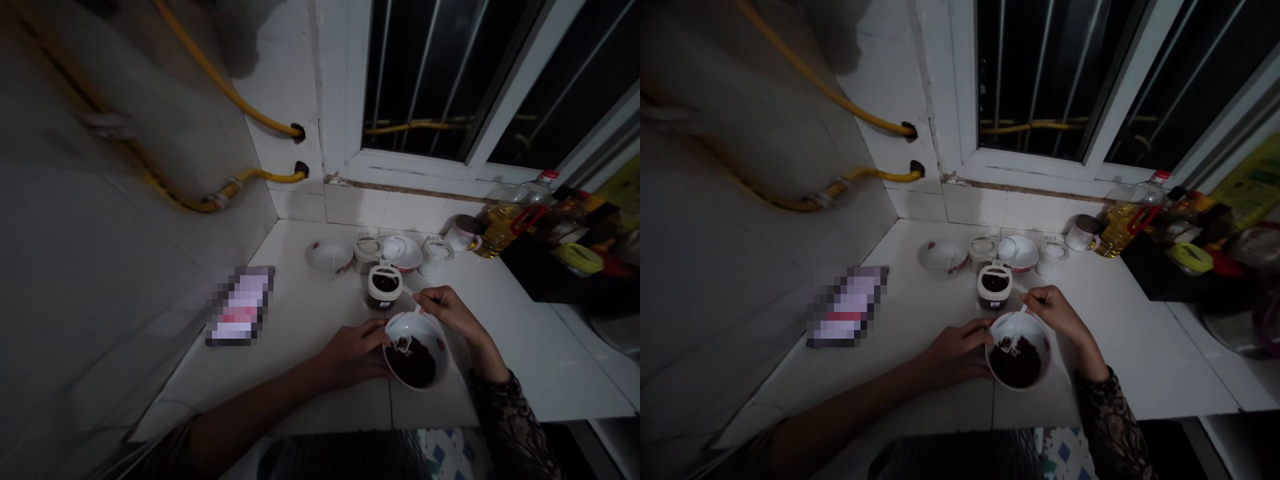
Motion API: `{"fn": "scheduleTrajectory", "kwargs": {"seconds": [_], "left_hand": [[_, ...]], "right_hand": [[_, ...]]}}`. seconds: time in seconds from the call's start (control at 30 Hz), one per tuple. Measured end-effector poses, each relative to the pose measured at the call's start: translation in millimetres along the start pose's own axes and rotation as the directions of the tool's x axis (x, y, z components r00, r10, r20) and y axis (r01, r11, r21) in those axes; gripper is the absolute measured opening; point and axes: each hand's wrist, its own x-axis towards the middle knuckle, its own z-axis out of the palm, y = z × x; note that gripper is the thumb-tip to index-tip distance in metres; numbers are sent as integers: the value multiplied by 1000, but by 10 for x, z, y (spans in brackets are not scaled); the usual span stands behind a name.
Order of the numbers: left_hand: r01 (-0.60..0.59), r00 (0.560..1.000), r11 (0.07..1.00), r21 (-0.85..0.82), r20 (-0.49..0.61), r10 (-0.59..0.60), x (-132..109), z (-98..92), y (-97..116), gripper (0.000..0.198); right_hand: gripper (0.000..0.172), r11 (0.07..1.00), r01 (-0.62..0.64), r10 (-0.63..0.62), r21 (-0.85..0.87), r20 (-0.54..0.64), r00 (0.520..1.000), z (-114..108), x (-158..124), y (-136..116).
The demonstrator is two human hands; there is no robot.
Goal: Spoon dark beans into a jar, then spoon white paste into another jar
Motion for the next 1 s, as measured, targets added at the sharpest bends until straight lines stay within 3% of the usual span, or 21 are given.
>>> {"fn": "scheduleTrajectory", "kwargs": {"seconds": [0.33,0.43,0.5,0.6,0.7,0.77,0.83,0.9,0.97,1.0], "left_hand": [[10,1000,1000,11,6,-10,0,33,-24,46],[6,1000,1000,17,-9,-6,3,36,-25,48],[-4,1000,1000,20,-18,4,6,37,-24,47],[-11,999,1000,22,-31,12,7,36,-24,47],[0,1000,1000,20,-20,1,5,33,-23,46],[0,1000,1000,17,-18,1,4,29,-18,45],[-7,999,1000,14,-32,7,4,23,-11,45],[-6,999,1000,14,-34,6,5,19,-6,45],[-1,1000,1000,19,-24,1,6,18,-7,45],[0,1000,1000,21,-19,1,6,20,-11,44]], "right_hand": [[56,996,-53,53,77,0,999,2,35,75],[56,982,-93,109,164,-94,990,-3,99,81],[57,973,-88,135,215,-217,967,-9,164,54],[56,988,61,16,142,-486,874,5,239,-36],[49,958,216,-285,-187,-671,684,68,247,-117],[41,842,264,-529,-471,-620,579,126,224,-133],[35,646,285,-726,-708,-455,515,172,195,-127],[31,468,292,-831,-834,-303,467,188,169,-121],[28,407,299,-867,-863,-262,424,169,137,-132],[27,429,310,-866,-848,-290,406,147,117,-144]]}}
